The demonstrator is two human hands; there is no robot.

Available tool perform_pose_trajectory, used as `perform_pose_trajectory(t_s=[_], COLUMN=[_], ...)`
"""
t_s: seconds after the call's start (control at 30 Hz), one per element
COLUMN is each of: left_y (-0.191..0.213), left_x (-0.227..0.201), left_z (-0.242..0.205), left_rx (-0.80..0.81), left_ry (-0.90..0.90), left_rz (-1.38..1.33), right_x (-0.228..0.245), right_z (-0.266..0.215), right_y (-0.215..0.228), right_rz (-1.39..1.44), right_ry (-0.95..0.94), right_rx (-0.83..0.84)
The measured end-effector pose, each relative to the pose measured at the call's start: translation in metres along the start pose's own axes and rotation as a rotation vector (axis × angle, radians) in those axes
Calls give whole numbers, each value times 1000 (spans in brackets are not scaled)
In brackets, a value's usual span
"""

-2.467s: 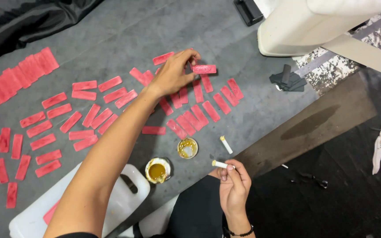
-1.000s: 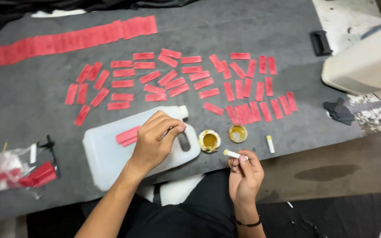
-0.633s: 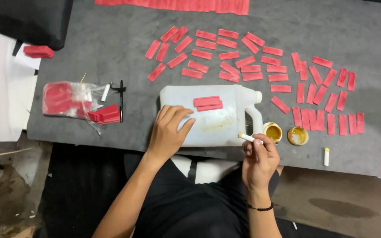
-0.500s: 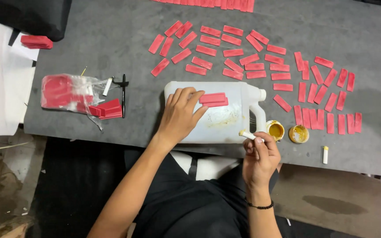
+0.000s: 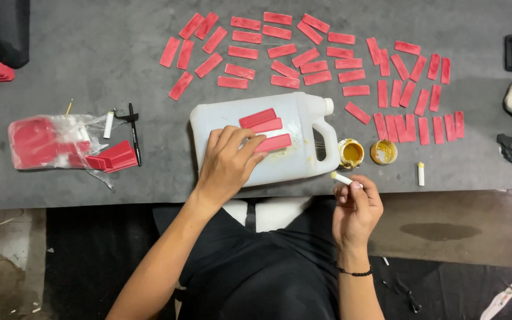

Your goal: Applying adhesive to small red leather strips and attaching them to a plastic container

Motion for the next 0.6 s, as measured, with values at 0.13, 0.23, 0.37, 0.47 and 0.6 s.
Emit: perform_pose_trajectory(t_s=[0.13,0.23,0.37,0.47,0.6], left_y=[-9,-2,11,14,22], left_x=[-7,-13,-9,-4,-1], left_z=[-6,-4,-5,-7,-5], left_rx=[32,-9,-96,-143,-186], left_ry=[-1,-28,44,88,142], left_rz=[-5,-21,-58,-101,-143], right_x=[0,8,43,63,54], right_z=[8,14,26,35,48], right_y=[7,12,26,10,-21], right_rz=[-12,-4,-395,-884,-1216], right_ry=[-8,27,255,470,668], right_rx=[-14,-36,-198,-245,-51])
Point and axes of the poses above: each hand's wrist, its own z-axis towards the middle knuckle, its own y-axis out of the back of the hand, x = y × z, the point moved 10 cm from there along z, towards the middle knuckle, and after that the axes turned 14 degrees about -y, right-handed, at the moved point
